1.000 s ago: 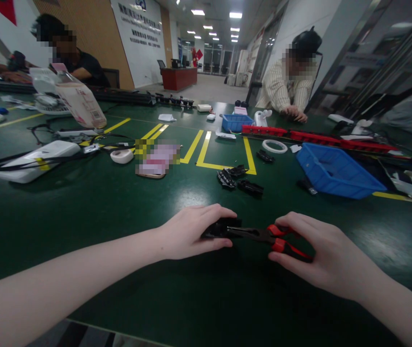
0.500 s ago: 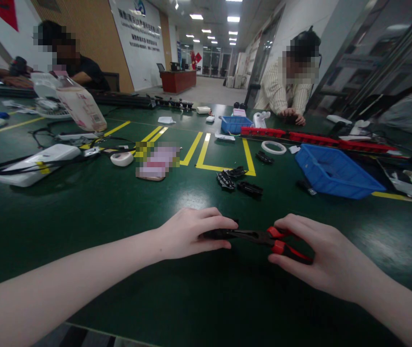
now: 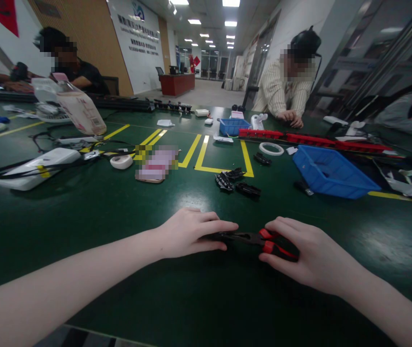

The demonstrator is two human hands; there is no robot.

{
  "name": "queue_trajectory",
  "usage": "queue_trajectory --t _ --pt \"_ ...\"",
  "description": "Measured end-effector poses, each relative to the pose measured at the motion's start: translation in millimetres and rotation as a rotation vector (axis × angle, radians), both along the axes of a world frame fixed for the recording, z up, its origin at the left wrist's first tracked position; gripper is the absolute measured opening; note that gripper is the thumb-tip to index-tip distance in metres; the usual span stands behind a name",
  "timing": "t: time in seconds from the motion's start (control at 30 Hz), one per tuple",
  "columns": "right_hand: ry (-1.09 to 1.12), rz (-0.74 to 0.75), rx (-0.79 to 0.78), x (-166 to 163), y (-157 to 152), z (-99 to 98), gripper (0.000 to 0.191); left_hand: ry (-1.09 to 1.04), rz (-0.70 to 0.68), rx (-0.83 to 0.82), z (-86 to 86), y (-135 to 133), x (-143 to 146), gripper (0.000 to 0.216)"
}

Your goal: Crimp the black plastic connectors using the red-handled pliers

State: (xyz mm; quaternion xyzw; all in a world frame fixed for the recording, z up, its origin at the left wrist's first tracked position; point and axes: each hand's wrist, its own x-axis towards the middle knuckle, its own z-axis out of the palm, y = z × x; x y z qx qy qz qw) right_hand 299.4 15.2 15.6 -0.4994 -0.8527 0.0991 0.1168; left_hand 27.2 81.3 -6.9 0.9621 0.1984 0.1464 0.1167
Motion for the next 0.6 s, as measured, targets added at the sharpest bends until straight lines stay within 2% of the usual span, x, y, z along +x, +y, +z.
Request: queue_trajectory --t 0.13,0.33,0.6 --pt "-0.007 0.002 -0.017 -0.7 3.1 -3.2 0.028 0.017 0.093 -0.106 2.7 0.2 2.3 0.047" --pt "-0.026 0.001 -0.021 -3.8 7.7 -5.9 0.028 0.047 0.087 -0.118 5.0 -1.4 4.3 0.03" --pt "-0.049 -0.034 -0.097 -9.1 8.2 -7.2 0.03 0.026 0.094 -0.053 4.4 -1.0 3.6 0.047"
